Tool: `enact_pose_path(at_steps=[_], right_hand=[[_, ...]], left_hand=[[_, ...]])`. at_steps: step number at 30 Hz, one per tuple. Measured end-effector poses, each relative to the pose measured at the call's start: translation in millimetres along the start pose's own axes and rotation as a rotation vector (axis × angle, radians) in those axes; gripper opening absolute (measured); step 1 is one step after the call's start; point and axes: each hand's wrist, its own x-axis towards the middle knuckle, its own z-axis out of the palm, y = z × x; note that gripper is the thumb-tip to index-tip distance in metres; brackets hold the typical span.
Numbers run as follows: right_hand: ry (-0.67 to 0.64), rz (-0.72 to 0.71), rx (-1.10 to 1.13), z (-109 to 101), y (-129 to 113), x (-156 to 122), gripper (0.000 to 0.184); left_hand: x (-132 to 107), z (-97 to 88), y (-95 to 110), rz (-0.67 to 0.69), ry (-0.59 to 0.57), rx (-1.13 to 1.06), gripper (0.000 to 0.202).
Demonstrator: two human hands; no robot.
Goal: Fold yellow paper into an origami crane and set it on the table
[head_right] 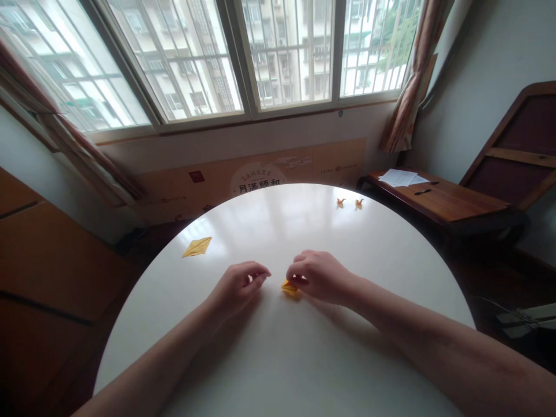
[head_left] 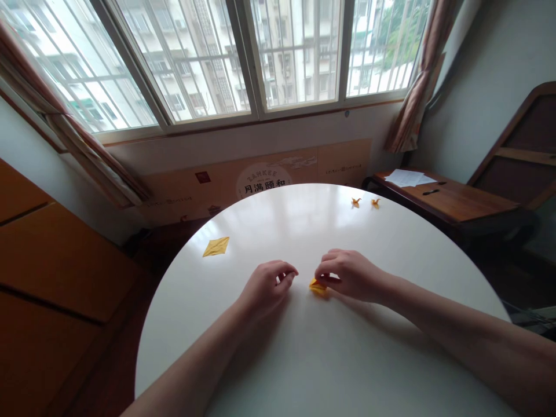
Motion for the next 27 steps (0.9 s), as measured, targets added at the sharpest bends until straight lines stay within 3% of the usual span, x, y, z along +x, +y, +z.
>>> enact_pose_path(at_steps=[3,9,13,18,23,27], right_hand=[[0.156,-0.068,0.022,-2,1,2,0.013],[0.332,-0.238,-0.001,-8,-3,1,0.019],[0.331,-0.293,-0.032,-9,-8,0,0.02],[0.329,-0.309,-0.036,-11,-11,0,0.018],[0.371,-0.297,-0.019,-10,-6,1,0.015],[0.511,-0.048,0.138,1,4,4,0.019]], left_hand=[[-1,0.1,12,-0.133,-0.02,-0.182,0.022],[0,-8.6,38,-0.484,-0.264,-0.719,0.048],[6,-16.7,40,-0.502,-0.36,-0.807,0.043],[13,-19.7,43,-0.506,-0.403,-0.742,0.024],[21,-8.5,45,-0.553,-0.33,-0.685,0.014],[23,-1.0,37,-0.543,-0.16,-0.688,0.016]])
